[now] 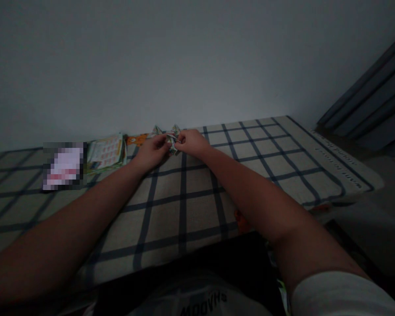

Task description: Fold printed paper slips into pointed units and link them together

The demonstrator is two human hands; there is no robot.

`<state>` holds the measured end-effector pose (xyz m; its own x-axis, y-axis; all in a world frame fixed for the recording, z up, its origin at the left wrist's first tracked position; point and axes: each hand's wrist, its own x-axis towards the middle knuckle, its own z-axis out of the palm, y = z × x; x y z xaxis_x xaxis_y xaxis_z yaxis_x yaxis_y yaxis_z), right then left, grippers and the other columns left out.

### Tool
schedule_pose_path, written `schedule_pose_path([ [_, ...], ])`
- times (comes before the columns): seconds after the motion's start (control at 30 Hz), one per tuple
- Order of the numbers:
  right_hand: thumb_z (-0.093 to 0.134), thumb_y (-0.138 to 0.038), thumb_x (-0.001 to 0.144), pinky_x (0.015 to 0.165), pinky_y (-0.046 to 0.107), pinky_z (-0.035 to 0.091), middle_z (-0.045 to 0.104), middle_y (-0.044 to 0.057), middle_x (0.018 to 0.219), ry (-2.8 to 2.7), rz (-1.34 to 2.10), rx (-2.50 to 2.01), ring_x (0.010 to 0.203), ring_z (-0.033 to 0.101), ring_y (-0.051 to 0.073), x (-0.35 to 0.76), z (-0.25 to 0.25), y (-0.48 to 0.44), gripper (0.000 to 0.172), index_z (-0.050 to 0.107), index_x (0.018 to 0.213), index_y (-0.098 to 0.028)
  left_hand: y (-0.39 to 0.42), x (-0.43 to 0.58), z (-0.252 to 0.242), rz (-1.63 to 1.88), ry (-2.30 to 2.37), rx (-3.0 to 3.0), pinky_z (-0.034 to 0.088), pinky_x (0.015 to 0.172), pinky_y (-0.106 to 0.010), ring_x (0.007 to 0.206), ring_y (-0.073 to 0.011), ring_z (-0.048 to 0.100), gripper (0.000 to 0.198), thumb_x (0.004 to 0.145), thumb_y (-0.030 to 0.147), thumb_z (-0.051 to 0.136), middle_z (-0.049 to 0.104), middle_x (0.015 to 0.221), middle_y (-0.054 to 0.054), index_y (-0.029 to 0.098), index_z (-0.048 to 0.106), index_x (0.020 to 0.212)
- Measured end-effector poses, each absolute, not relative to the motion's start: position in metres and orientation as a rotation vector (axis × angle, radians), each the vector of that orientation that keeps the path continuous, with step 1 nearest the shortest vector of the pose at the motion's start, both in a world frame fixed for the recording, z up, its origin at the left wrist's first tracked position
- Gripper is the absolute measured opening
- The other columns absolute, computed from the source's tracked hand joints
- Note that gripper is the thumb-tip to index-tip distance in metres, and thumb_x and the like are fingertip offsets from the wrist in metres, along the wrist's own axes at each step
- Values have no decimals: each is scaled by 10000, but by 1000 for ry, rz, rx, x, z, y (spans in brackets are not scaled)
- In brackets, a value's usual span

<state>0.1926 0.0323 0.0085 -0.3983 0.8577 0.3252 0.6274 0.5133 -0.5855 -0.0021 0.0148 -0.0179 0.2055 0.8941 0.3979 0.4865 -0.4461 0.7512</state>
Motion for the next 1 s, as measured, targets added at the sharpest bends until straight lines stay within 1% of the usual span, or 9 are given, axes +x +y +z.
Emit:
schedule_pose_path([
  [0.13,707,-209,822,694,300,408,716,67,830,-2142,510,-1196,754,608,168,193,8,33,94,747,840,-125,14,0,-16,1136,1242,1981,520,741,-306,784,-194,630,345,892,309,603,725,933,-50,174,752,1172],
  [0.3,708,-228,824,691,289,412,713,60,825,-2111,578,-1176,758,610,165,193,4,36,97,727,822,-133,12,2,-14,1128,1221,1945,518,727,-300,734,-178,622,292,874,268,606,718,890,-35,185,757,1110],
  [0.47,700,-215,827,699,280,419,718,58,831,-2076,628,-1180,767,614,162,194,4,35,82,710,815,-135,14,0,-17,1154,1201,1840,524,665,-282,699,-166,621,264,840,280,625,709,854,-17,194,751,1056],
  [0.6,683,-298,903,745,279,452,747,77,900,-2040,733,-1118,812,643,168,196,2,34,186,741,926,-122,13,-2,-17,1165,1279,1870,478,605,-274,637,-168,603,99,815,292,639,653,708,-1,203,685,818],
  [0.67,698,-343,915,759,280,459,756,82,920,-2046,757,-1104,837,655,175,196,1,34,232,755,965,-124,10,-2,-14,1155,1336,1918,431,575,-273,606,-169,583,114,800,284,646,623,638,1,214,622,713],
  [0.73,713,-361,915,755,278,456,758,83,917,-2064,767,-1106,844,657,177,196,0,35,243,766,955,-127,7,-3,-12,1146,1376,1951,397,559,-274,589,-168,562,136,778,273,655,618,608,1,222,591,670],
  [0.87,711,-406,927,712,273,422,748,79,864,-2096,769,-1134,797,636,166,197,4,32,295,783,897,-121,5,-3,-11,1147,1398,1960,380,551,-270,578,-163,548,150,763,300,672,613,594,5,223,599,657],
  [0.93,701,-425,934,688,274,398,736,70,827,-2122,763,-1130,769,619,160,198,6,31,322,786,879,-119,5,-3,-12,1148,1368,1958,396,561,-267,595,-165,567,117,770,315,671,634,623,4,210,668,719],
  [1.0,694,-424,935,680,273,389,732,62,811,-2139,762,-1115,760,611,157,199,8,30,321,784,862,-124,6,-3,-13,1150,1345,1959,413,576,-263,622,-167,587,153,776,322,669,666,668,-2,194,739,824],
])
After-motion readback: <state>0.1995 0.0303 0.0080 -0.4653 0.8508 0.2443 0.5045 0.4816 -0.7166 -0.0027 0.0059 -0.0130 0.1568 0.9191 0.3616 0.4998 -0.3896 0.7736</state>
